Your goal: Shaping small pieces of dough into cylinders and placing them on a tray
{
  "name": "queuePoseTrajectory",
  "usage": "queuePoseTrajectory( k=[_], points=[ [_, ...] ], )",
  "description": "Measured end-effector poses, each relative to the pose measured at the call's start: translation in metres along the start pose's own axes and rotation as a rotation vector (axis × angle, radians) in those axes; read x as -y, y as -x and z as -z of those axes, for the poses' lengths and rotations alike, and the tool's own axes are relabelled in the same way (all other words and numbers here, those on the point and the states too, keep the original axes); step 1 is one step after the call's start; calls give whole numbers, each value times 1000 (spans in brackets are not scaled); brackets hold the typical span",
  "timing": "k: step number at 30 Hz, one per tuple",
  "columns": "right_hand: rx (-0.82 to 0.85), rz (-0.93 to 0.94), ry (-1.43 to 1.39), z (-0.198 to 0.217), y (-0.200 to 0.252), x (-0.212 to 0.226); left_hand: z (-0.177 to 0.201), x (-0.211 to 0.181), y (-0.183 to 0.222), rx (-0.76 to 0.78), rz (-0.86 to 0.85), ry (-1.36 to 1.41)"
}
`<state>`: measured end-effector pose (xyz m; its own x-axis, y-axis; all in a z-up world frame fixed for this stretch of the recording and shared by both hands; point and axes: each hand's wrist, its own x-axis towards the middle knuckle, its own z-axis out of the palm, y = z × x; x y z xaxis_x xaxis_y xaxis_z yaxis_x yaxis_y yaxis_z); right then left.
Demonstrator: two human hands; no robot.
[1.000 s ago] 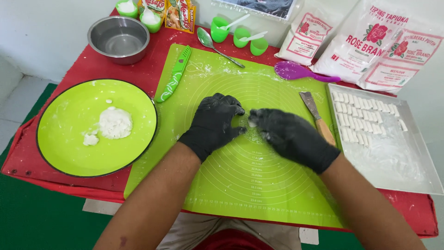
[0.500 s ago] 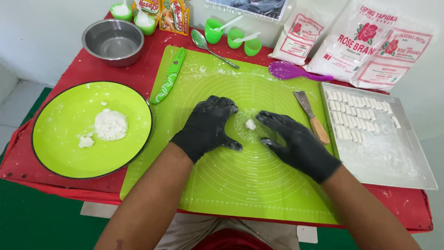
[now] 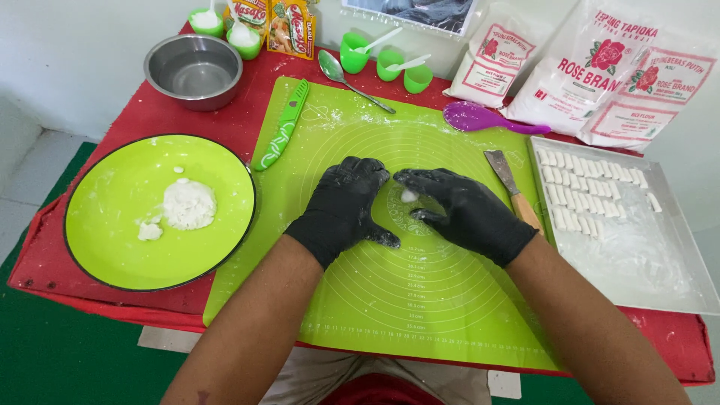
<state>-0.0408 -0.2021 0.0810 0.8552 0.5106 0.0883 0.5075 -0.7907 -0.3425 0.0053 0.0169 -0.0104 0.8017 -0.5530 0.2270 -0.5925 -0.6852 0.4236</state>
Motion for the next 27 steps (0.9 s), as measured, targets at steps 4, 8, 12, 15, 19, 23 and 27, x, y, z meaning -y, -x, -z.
queuePoseTrajectory(
  k=[4,8,12,15,19,23,27],
  points=[
    [-44,-39,3,7,9,14,0,-7,8,-40,21,-87],
    [9,123,17,-8,18,1,26,-49,30,-12,77,-379],
    [80,190,154,-7,32,4,48,-83,74,61,84,-279],
    [116,210,200,6,51,12,39,-73,88,7,49,-133],
    [-23,311,316,6,85,3,29,-65,93,-52,43,-91],
    [-143,183,179,11,100,-3,25,-65,92,-78,56,-138],
    [-167,124,-41,11,78,14,10,-59,98,-336,-13,-143]
  ],
)
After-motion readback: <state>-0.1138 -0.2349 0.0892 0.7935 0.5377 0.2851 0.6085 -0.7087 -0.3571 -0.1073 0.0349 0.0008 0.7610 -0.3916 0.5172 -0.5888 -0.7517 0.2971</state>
